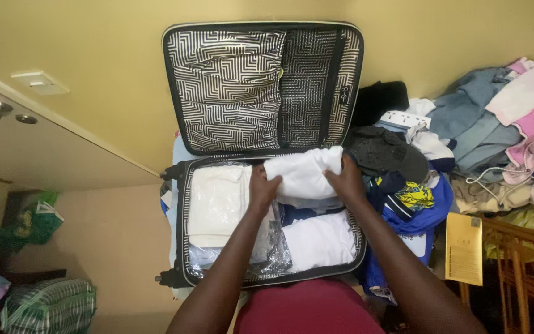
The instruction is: The person packs a suitcase by folding and arranging various items of clothing, including white shirts, blue shirts, and patterned garments, into organized sections. They also place small items contained in plastic bags and a blue fabric pouch into the suitcase.
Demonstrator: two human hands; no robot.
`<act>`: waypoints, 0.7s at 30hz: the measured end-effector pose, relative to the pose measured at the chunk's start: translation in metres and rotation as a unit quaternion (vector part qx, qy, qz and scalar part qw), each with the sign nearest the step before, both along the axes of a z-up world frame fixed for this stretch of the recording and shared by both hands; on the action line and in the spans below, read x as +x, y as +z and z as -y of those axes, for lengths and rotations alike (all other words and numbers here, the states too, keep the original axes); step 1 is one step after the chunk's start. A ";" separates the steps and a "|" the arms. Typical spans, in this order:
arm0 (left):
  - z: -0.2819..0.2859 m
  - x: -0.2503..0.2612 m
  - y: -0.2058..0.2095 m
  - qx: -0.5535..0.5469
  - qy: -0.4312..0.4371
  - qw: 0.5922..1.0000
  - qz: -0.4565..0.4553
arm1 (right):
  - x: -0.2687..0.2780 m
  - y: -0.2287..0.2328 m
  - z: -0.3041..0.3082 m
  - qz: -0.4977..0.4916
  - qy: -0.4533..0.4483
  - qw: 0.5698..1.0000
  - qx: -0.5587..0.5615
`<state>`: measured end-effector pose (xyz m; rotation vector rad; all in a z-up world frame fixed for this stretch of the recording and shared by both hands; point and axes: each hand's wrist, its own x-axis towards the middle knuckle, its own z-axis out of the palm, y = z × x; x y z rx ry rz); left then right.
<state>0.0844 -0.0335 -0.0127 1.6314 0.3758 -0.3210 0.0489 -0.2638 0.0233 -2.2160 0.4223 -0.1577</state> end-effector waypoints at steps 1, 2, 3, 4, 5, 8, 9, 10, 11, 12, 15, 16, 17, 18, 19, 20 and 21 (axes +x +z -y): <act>-0.001 -0.006 -0.003 0.040 -0.023 0.999 0.015 | -0.003 0.000 0.001 0.015 0.009 0.999 -0.036; -0.003 -0.012 -0.006 0.080 -0.046 0.995 0.029 | -0.007 0.000 -0.002 0.034 0.003 0.998 -0.057; -0.002 -0.014 -0.008 0.119 -0.069 0.989 0.044 | -0.013 0.001 -0.010 0.053 -0.002 0.996 -0.078; -0.001 -0.014 -0.010 0.137 -0.078 0.985 0.064 | -0.018 0.005 -0.019 0.072 -0.008 0.992 -0.099; 0.000 -0.018 -0.011 0.155 -0.088 0.981 0.081 | -0.027 0.009 -0.031 0.107 -0.001 0.982 -0.156; 0.004 -0.020 -0.022 0.146 -0.093 0.980 0.100 | -0.050 0.027 -0.057 0.173 0.027 0.946 -0.274; 0.003 -0.021 -0.029 0.134 -0.093 0.982 0.101 | -0.056 0.030 -0.063 0.166 0.039 0.945 -0.279; 0.000 -0.019 -0.037 0.140 -0.083 0.976 0.144 | -0.059 0.032 -0.067 0.159 0.051 0.944 -0.284; 0.000 -0.013 -0.044 0.145 -0.075 0.969 0.188 | -0.060 0.033 -0.066 0.170 0.062 0.939 -0.293; 0.000 -0.010 -0.049 0.149 -0.068 0.959 0.232 | -0.061 0.033 -0.063 0.181 0.073 0.933 -0.301; 0.003 -0.001 -0.043 0.234 -0.058 0.966 0.098 | -0.059 0.028 -0.057 0.169 0.112 0.934 -0.294; 0.004 0.002 -0.037 0.235 -0.046 0.965 0.107 | -0.059 0.024 -0.056 0.157 0.125 0.937 -0.285; 0.006 0.003 -0.030 0.236 -0.037 0.964 0.117 | -0.057 0.020 -0.056 0.118 0.135 0.937 -0.300; 0.008 0.004 -0.021 0.237 -0.027 0.963 0.126 | -0.053 0.014 -0.058 0.079 0.145 0.935 -0.314; 0.012 0.006 -0.011 0.228 -0.024 0.967 0.113 | -0.046 0.008 -0.058 0.042 0.155 0.931 -0.329; 0.016 0.007 0.001 0.220 -0.021 0.970 0.100 | -0.041 0.000 -0.059 0.030 0.151 0.928 -0.339; 0.018 0.007 0.012 0.212 -0.017 0.973 0.088 | -0.035 -0.009 -0.061 0.020 0.149 0.925 -0.348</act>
